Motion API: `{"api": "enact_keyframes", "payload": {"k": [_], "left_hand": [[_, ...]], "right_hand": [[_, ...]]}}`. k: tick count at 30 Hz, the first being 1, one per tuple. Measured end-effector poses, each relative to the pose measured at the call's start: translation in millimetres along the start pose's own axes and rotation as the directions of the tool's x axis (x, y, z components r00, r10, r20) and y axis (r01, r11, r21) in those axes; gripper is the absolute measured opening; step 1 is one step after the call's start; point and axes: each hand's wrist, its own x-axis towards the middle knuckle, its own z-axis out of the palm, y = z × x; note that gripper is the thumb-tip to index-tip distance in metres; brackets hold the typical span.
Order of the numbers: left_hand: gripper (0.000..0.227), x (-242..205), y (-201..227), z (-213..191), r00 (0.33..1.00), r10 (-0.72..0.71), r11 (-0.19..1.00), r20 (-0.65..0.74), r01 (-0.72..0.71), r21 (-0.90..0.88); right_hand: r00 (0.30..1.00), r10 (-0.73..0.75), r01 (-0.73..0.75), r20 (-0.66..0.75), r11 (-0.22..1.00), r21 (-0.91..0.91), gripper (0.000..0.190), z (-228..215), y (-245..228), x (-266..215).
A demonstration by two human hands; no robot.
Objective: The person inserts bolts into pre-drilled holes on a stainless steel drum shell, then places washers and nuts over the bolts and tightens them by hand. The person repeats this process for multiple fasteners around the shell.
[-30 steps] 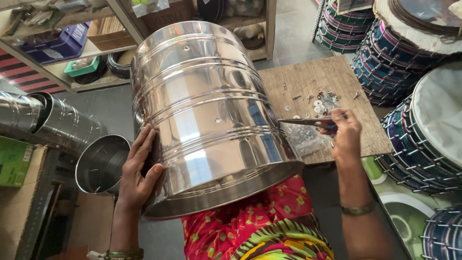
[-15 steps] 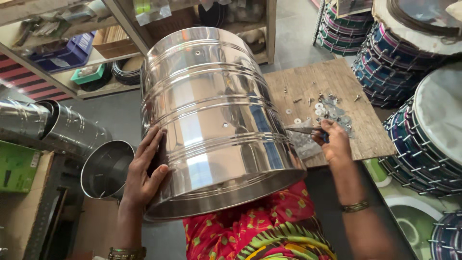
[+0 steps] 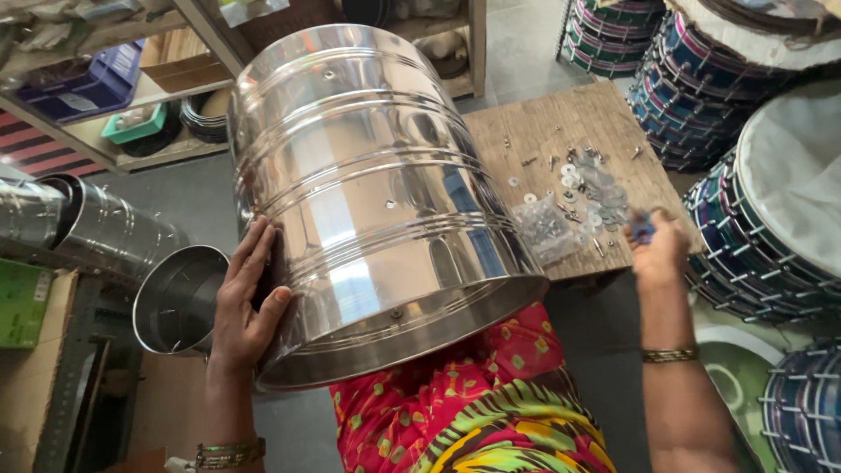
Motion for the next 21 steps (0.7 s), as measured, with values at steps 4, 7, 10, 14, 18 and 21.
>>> {"api": "enact_keyframes", "payload": {"k": [4,7,10,14,18,21], "left_hand": [[0.074,-0.3,-2.9,2.3,1.000,0.005,0.999,-0.007,-0.005,0.043],[0.074,1.8,-1.1,4.3,1.000,-0.007,0.999,0.000,0.007,0.042],[0.074,2.4,7.9,5.7,0.999,-0.038,0.998,0.006,0.037,0.045],[0.075,3.9,15.8,6.7,0.995,-0.095,0.994,-0.012,0.095,0.049],[0.077,-5.0,9.3,5.9,0.994,-0.104,0.991,-0.018,0.105,0.080],[0.078,-16.6,2.4,2.0,0.991,-0.136,0.985,-0.013,0.137,0.102]], "right_hand": [[0.993,0.093,-0.096,-0.071,0.995,-0.039,0.006,-30.0,66.5,-5.3],[0.998,-0.037,0.029,-0.056,0.989,-0.146,0.011,-22.9,111.1,-19.1],[0.987,-0.161,0.146,-0.022,0.940,-0.309,0.016,-8.9,133.7,-42.4],[0.901,-0.331,0.432,0.279,0.716,-0.548,0.016,14.5,129.5,-80.4],[0.866,-0.229,0.469,0.444,0.678,-0.566,0.028,37.9,121.1,-95.2],[0.882,-0.071,0.408,0.465,0.608,-0.681,0.049,54.0,126.3,-92.5]]}}
